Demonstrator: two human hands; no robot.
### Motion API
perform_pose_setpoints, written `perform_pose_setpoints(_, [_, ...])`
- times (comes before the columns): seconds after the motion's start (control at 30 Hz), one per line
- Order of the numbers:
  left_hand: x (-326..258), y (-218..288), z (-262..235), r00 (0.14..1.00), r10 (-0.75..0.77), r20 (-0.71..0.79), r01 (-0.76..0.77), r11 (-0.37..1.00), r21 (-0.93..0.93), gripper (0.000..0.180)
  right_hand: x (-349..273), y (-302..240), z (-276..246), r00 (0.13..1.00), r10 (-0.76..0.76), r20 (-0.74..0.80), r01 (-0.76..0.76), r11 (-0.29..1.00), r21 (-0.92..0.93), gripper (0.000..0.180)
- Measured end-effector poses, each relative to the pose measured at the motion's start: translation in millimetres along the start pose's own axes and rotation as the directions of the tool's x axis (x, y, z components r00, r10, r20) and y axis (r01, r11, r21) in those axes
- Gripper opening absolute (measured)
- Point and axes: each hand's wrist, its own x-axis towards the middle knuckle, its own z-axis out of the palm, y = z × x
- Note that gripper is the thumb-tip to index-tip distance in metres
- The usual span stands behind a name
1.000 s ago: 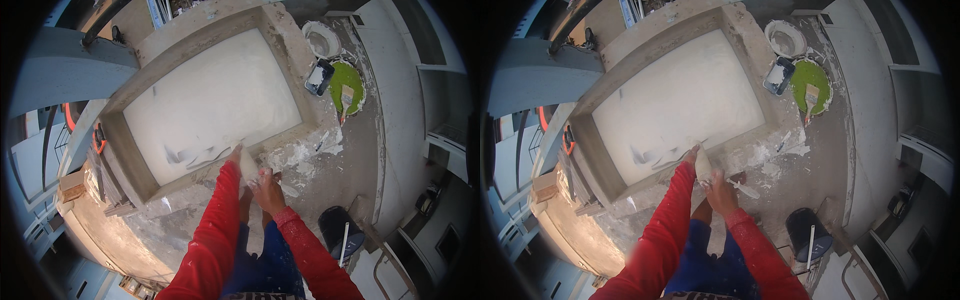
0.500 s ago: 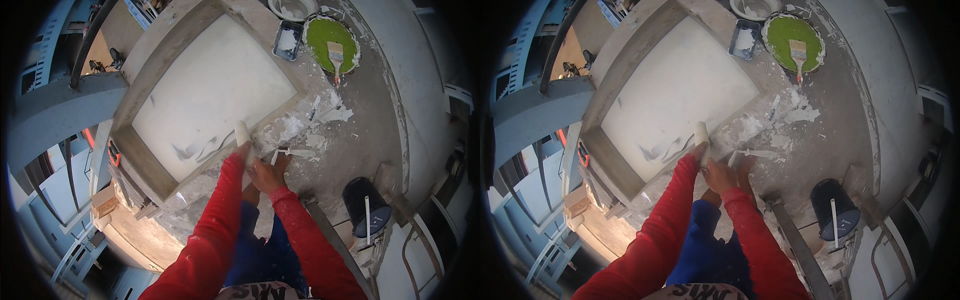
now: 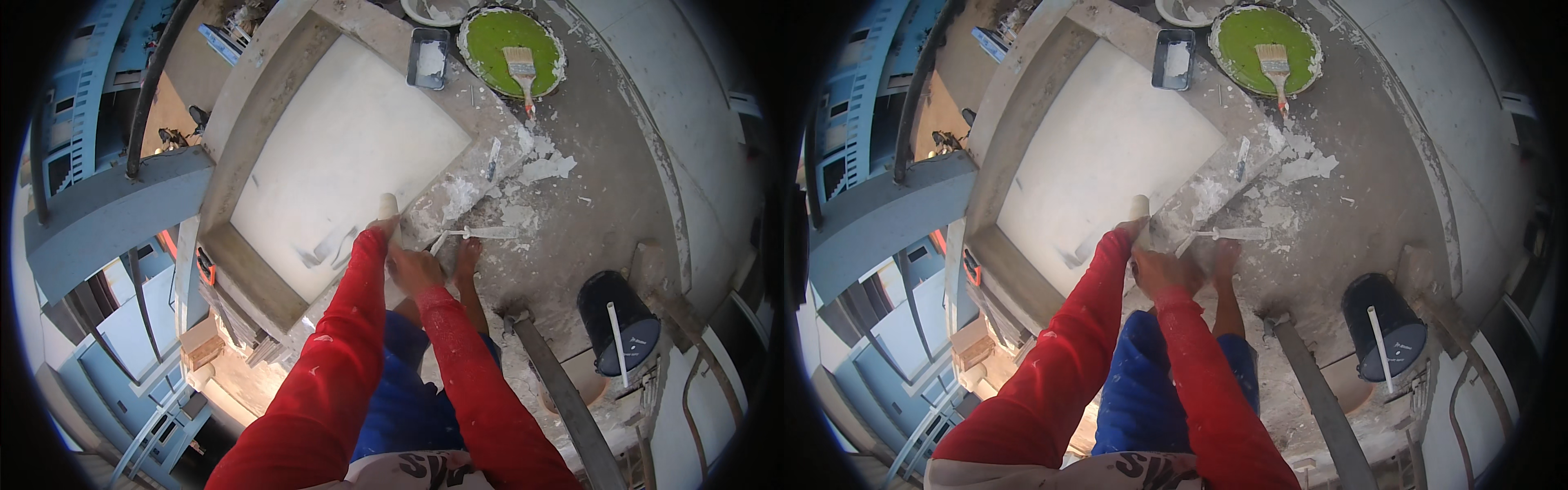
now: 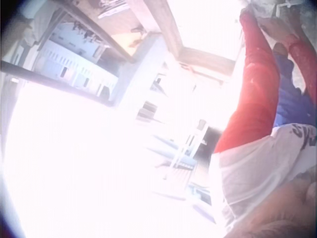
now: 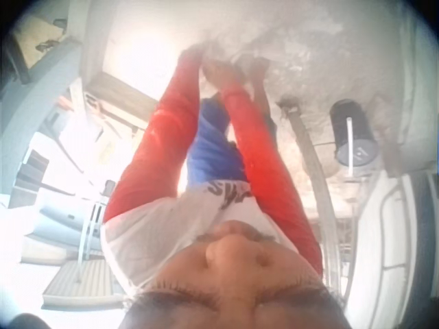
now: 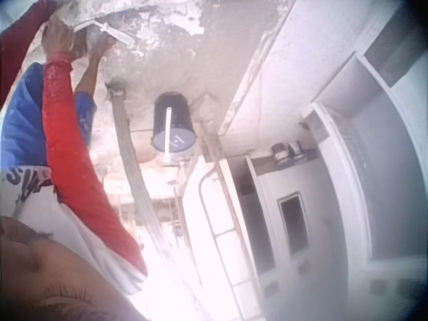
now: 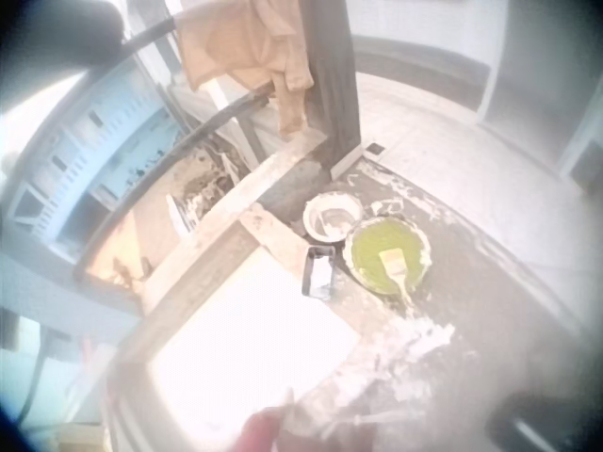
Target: The person scoops white plaster from a container and spreads it onto a concrete balcony ledge using a trowel. They then use a paint roller to smooth the applied plaster across the surface.
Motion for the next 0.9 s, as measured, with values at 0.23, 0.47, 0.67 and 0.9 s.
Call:
perform_pose_setpoints(0.23, [-5, 32, 8, 0.994, -0.015, -0.111, 0.026, 0.995, 0.098, 0.078, -51, 3, -21, 0.989, -0.029, -0.148, 0.042, 0.996, 0.084, 0.011])
perform_pose_setpoints(0.47, [5, 31, 8, 0.974, -0.047, -0.223, 0.052, 0.998, 0.018, 0.080, -129, -8, -67, 0.979, -0.074, -0.189, 0.114, 0.970, 0.214, 0.014])
perform_pose_setpoints(0.67, [64, -11, 10, 0.963, 0.049, -0.263, -0.127, 0.949, -0.290, 0.084, -214, 2, -139, 0.963, 0.032, -0.268, 0.016, 0.984, 0.176, 0.025])
perform_pose_setpoints(0.9, [105, -36, -30, 0.965, 0.051, -0.257, -0.168, 0.873, -0.459, 0.095, -204, 63, -151, 0.873, 0.261, -0.413, -0.084, 0.912, 0.401, 0.015])
